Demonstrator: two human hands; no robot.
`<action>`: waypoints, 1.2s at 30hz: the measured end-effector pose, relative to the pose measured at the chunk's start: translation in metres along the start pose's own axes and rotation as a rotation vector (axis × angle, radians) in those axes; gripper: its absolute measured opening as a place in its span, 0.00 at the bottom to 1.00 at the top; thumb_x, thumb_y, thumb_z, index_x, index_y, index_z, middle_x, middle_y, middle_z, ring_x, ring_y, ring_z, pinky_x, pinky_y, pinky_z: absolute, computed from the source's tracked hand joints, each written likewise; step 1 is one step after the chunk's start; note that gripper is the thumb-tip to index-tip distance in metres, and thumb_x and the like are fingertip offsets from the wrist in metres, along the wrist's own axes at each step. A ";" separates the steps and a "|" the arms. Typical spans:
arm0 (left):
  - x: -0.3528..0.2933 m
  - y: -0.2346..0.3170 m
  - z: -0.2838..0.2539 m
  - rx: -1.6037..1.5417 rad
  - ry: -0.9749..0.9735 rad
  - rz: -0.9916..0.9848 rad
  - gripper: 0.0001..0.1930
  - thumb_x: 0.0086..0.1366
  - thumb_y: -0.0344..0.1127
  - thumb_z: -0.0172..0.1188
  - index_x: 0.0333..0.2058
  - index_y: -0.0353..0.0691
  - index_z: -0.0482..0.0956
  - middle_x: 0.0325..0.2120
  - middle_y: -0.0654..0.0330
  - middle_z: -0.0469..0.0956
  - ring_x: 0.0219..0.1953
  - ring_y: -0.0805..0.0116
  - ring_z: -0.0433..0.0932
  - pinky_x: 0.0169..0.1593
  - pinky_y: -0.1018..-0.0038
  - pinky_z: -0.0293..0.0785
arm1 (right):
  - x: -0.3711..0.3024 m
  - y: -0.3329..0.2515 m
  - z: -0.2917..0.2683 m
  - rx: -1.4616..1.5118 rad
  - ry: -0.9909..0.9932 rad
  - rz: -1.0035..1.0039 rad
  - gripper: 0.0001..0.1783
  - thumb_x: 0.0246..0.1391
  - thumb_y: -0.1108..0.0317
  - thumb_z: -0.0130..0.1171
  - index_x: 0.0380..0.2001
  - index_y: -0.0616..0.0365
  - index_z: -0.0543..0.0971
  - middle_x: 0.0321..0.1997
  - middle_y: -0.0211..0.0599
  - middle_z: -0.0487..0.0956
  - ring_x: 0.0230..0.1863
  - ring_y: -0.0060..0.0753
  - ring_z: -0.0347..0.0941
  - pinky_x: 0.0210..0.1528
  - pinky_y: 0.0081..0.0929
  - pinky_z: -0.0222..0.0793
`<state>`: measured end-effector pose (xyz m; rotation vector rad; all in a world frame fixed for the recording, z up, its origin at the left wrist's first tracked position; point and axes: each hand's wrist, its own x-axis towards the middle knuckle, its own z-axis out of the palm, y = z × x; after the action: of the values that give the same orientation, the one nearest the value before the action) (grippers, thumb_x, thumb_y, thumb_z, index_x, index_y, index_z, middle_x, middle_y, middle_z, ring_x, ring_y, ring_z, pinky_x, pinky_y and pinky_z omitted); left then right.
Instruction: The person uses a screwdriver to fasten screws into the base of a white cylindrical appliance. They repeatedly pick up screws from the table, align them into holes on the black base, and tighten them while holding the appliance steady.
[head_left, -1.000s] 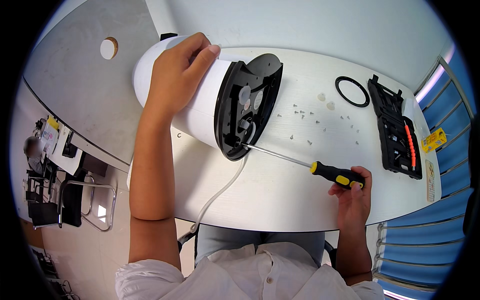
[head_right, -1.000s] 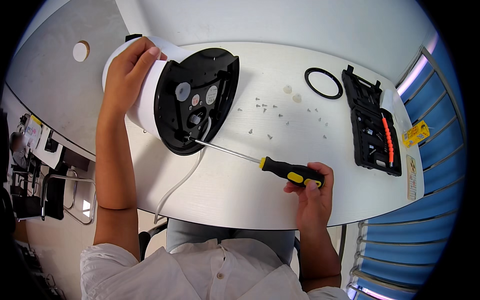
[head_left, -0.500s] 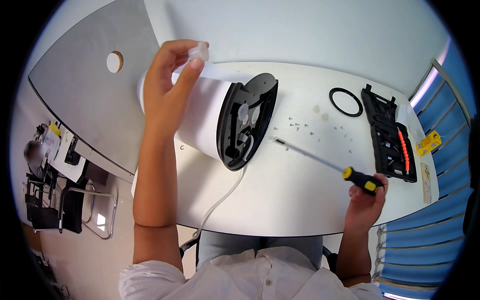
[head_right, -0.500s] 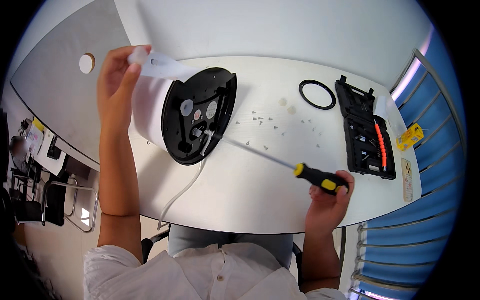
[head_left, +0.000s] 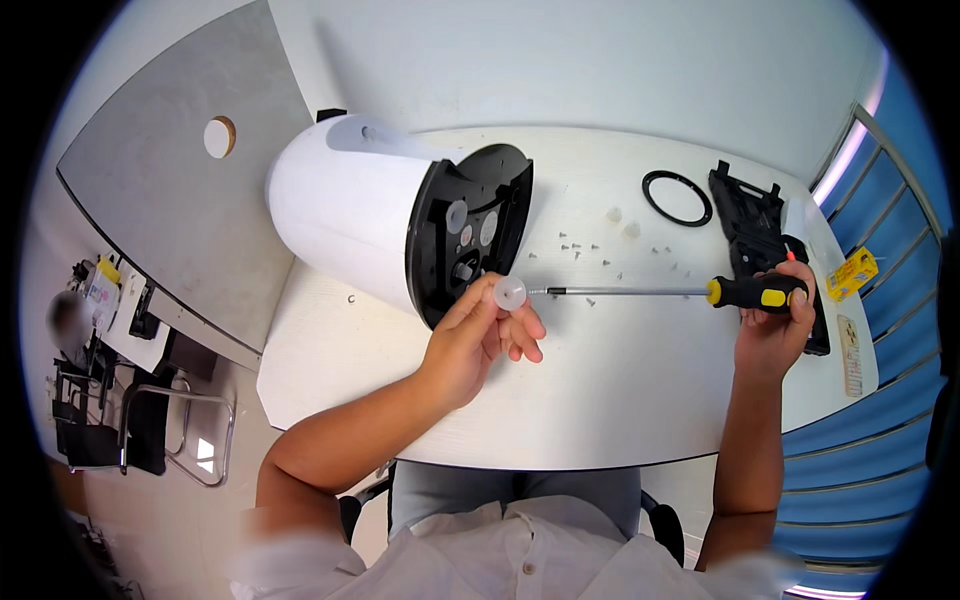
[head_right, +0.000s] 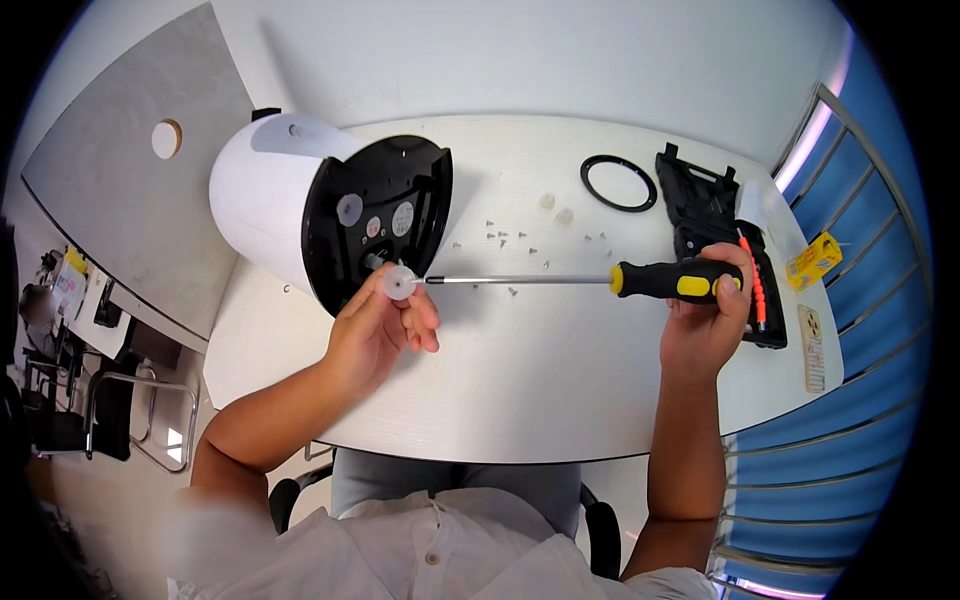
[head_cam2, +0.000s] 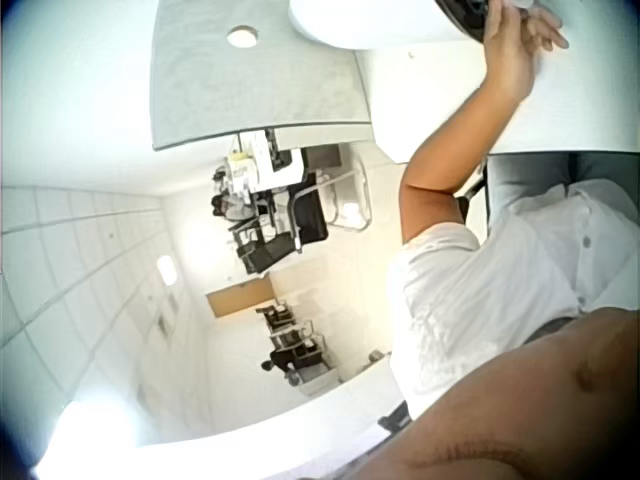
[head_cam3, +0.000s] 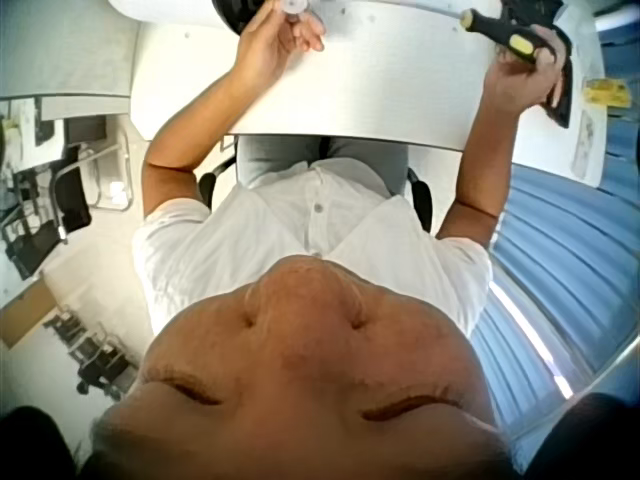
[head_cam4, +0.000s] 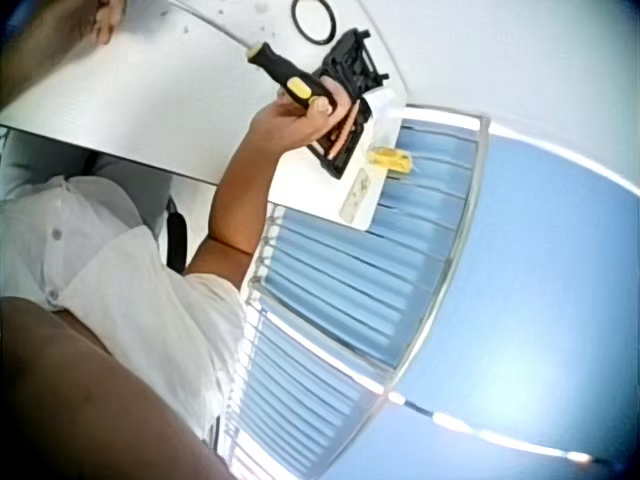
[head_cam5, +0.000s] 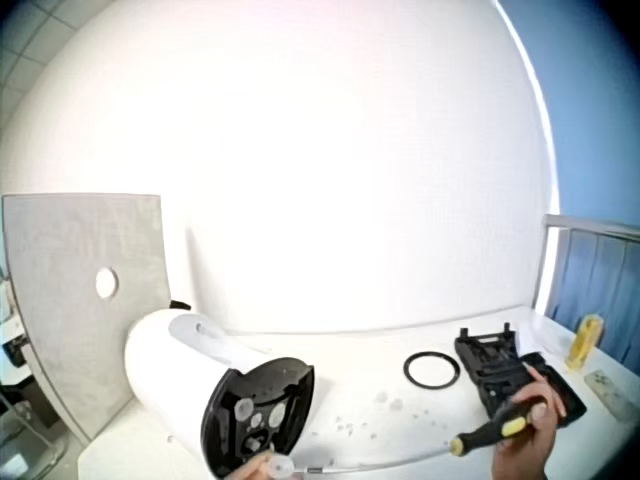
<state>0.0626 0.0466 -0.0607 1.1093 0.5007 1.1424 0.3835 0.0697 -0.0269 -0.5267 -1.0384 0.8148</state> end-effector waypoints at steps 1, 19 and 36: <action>0.000 -0.001 0.000 0.035 0.015 0.012 0.17 0.71 0.50 0.31 0.40 0.44 0.64 0.32 0.56 0.76 0.29 0.67 0.77 0.33 0.79 0.67 | -0.002 0.001 -0.003 0.002 -0.056 0.010 0.18 0.50 0.58 0.47 0.40 0.59 0.69 0.27 0.33 0.72 0.23 0.20 0.67 0.24 0.15 0.61; -0.003 -0.008 -0.007 0.086 -0.054 0.016 0.15 0.71 0.47 0.35 0.40 0.42 0.63 0.35 0.56 0.75 0.32 0.72 0.77 0.35 0.78 0.65 | -0.013 -0.002 0.006 -0.264 0.002 -0.196 0.22 0.50 0.51 0.50 0.39 0.58 0.68 0.33 0.34 0.66 0.30 0.25 0.66 0.34 0.23 0.63; -0.006 -0.010 -0.001 0.292 0.077 0.014 0.18 0.65 0.54 0.49 0.38 0.44 0.64 0.33 0.62 0.77 0.32 0.72 0.78 0.33 0.79 0.66 | -0.014 -0.002 0.004 -0.320 -0.147 -0.316 0.21 0.53 0.50 0.49 0.38 0.58 0.66 0.24 0.33 0.65 0.21 0.22 0.61 0.29 0.21 0.59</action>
<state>0.0639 0.0420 -0.0713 1.3246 0.7385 1.1519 0.3770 0.0572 -0.0313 -0.5595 -1.3589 0.4134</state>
